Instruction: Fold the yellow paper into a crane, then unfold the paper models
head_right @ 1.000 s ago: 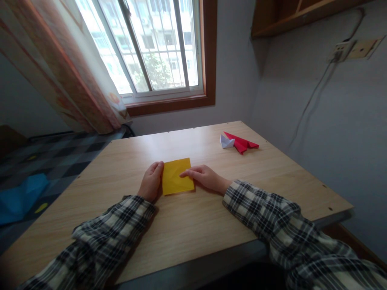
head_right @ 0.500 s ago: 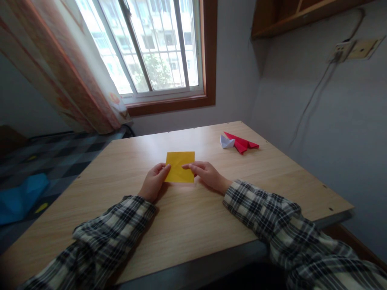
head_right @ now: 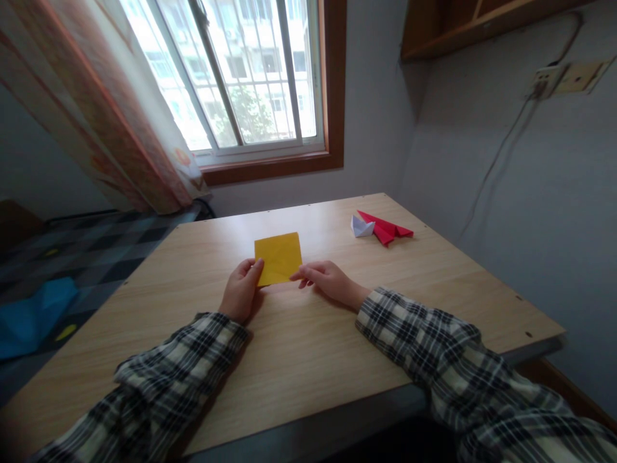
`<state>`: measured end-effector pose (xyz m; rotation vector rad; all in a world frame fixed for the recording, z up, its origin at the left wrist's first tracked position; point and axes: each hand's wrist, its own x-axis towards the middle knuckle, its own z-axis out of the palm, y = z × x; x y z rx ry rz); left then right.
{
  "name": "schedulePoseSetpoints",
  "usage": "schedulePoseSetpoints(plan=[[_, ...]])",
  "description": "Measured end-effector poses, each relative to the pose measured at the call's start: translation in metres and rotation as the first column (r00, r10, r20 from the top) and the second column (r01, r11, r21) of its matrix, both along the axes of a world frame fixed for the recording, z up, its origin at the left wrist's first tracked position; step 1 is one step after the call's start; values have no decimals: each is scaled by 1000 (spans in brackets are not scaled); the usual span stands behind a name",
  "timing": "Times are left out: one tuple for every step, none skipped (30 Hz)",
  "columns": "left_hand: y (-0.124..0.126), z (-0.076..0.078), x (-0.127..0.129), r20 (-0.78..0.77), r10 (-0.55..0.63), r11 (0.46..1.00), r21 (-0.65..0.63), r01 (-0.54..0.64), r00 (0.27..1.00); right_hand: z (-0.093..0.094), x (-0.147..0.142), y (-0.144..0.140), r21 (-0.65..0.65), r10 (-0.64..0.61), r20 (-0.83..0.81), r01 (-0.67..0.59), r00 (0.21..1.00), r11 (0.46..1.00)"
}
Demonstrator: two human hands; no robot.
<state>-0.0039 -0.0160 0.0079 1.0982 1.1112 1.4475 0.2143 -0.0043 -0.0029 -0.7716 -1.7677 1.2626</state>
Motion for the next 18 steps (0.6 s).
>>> schedulePoseSetpoints(plan=[[1, 0, 0, 10, 8, 1000, -1, -8, 1000, 0, 0, 0, -2, 2, 7, -2, 1000, 1000], [1, -1, 0, 18, 15, 1000, -3, -15, 1000, 0, 1, 0, -6, 6, 12, -6, 1000, 1000], [2, -1, 0, 24, 19, 1000, -6, -19, 1000, 0, 1, 0, -10, 10, 15, -10, 1000, 1000], [2, -2, 0, 24, 22, 1000, -10, -21, 999, 1, 1, -1, -13, 12, 17, -12, 1000, 1000], [3, -2, 0, 19, 24, 1000, -15, -24, 1000, 1, 1, -1, -15, 13, 17, -13, 1000, 1000], [3, -2, 0, 10, 26, 999, -19, -26, 1000, 1, 1, -1, -18, 11, 16, -11, 1000, 1000], [3, -2, -1, -2, 31, 999, -21, -31, 1000, 1, 1, -1, -20, 7, 15, -7, 1000, 1000], [3, -2, -1, -17, 33, 999, -22, -33, 999, 1, 1, -1, -22, 1, 13, -1, 1000, 1000], [3, -2, -1, -34, 30, 999, -21, -31, 999, 1, 1, -1, -23, -6, 12, 6, 1000, 1000], [3, -2, -2, -51, 20, 1000, -19, -21, 998, 1, 1, -1, -22, -12, 12, 13, 1000, 1000], [3, -2, -2, -68, 2, 1000, -18, -4, 998, 1, 1, -1, -20, -17, 12, 18, 1000, 1000], [2, -2, -2, -84, -19, 1000, -17, 18, 996, 1, 1, -1, -18, -20, 15, 21, 1000, 1000], [2, -2, -3, -97, -41, 999, -16, 40, 994, 1, 1, -1, -15, -21, 20, 21, 1000, 1000], [2, -3, -3, -104, -59, 998, -16, 57, 993, 0, 2, -1, -14, -19, 24, 19, 1000, 1000], [2, -3, -4, -107, -69, 998, -13, 68, 992, 0, 2, -1, -14, -16, 29, 16, 999, 1000], [2, -4, -4, -106, -76, 997, -12, 75, 991, 0, 2, 0, -14, -12, 31, 13, 999, 1000], [2, -4, -4, -104, -78, 997, -8, 77, 992, -1, 1, 0, -15, -7, 34, 8, 999, 1000], [2, -5, -5, -102, -79, 997, -7, 78, 992, -2, 1, 0, -14, -2, 37, 3, 999, 1000]])
